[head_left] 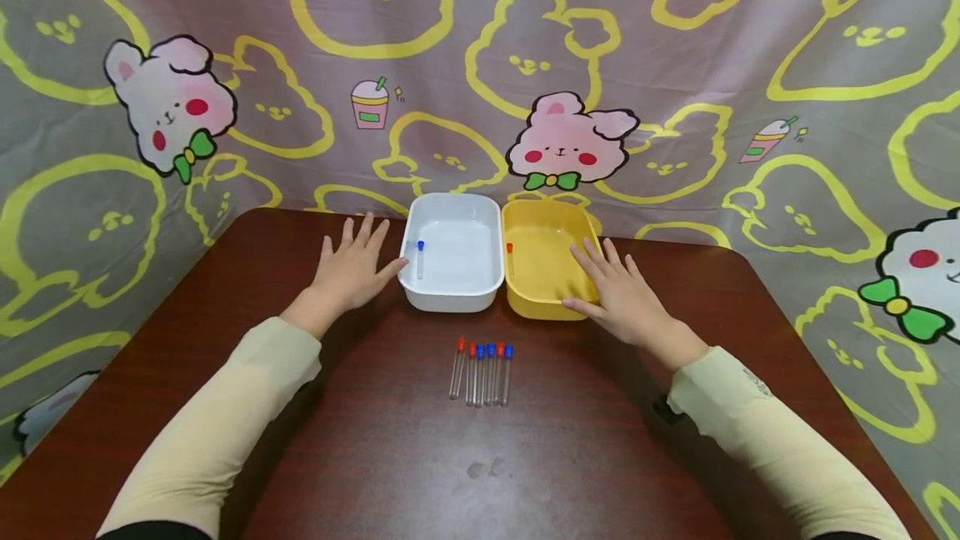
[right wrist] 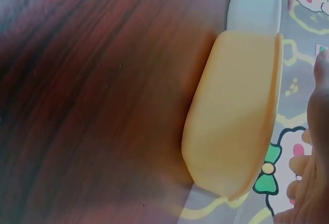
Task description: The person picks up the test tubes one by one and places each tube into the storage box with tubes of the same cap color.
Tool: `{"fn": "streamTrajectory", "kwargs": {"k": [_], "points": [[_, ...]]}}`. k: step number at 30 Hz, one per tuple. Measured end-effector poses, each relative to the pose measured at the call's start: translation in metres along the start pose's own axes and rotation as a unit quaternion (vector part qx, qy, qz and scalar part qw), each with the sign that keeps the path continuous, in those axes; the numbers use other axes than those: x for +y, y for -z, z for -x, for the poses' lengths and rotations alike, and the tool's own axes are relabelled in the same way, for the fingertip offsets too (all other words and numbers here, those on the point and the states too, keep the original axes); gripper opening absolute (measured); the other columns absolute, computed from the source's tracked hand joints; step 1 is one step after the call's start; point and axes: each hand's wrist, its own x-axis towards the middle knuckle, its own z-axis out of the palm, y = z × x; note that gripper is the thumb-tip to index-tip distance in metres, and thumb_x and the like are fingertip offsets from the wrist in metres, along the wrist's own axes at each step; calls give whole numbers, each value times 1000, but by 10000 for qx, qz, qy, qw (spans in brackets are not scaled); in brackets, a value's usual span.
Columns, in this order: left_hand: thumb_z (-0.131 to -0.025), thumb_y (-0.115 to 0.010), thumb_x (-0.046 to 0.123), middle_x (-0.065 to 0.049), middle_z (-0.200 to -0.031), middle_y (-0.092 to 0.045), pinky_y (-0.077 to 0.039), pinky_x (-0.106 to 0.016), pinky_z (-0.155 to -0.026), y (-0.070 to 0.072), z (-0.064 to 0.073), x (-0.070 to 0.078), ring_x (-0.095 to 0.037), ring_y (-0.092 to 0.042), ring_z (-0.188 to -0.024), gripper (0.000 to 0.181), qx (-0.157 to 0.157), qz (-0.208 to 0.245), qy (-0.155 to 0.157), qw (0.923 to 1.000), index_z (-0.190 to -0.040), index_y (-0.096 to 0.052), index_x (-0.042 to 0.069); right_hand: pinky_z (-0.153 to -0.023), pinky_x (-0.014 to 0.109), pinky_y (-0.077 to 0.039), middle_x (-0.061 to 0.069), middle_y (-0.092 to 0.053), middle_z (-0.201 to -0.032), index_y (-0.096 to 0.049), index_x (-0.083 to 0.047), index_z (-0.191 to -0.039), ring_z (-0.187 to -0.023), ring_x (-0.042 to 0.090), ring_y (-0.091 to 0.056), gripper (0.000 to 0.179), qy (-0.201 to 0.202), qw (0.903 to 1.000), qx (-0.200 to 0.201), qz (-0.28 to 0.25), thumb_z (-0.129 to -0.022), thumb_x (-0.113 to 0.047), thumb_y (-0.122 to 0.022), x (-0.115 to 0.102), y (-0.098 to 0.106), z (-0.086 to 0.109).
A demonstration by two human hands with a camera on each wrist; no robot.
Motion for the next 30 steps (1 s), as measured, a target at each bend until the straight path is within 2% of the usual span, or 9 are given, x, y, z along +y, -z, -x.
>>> {"fn": "streamTrajectory", "kwargs": {"k": [7,15,23,30], "points": [[-104,-40,62,-22,-170,-4,-2,-71,-116,-3,3,7,-47,3,-153,87,66,112,-146,9998,-165,-12,6,-119,64,-8,18,-17,-169,-24,-8,-164,-155,40,1,87,258,9994,120,-175,-99,-51,-64,-6,0,7],[-105,-41,61,-20,-170,-5,-5,-71,-116,-8,8,16,-46,-1,-154,86,79,101,-316,9994,-166,-12,8,-120,63,-12,18,-24,-167,-31,-7,-162,-154,45,-9,85,644,9970,285,-318,-97,-46,-68,-20,-3,13],[-105,-42,61,-19,-170,-5,-8,-71,-116,-12,13,23,-46,-3,-154,86,-29,210,-379,9991,-165,-14,8,-121,59,-15,15,-27,-167,-33,-6,-161,-155,41,-12,84,865,9947,166,-533,-96,-45,-71,-38,-8,18],[-104,-44,62,-20,-170,-5,-9,-71,-116,-18,15,28,-47,-4,-153,88,-167,182,-336,9991,-165,-13,7,-119,60,-20,14,-32,-165,-36,-7,-159,-153,41,-20,83,1186,9909,271,-578,-94,-44,-73,-50,-18,24]]}}
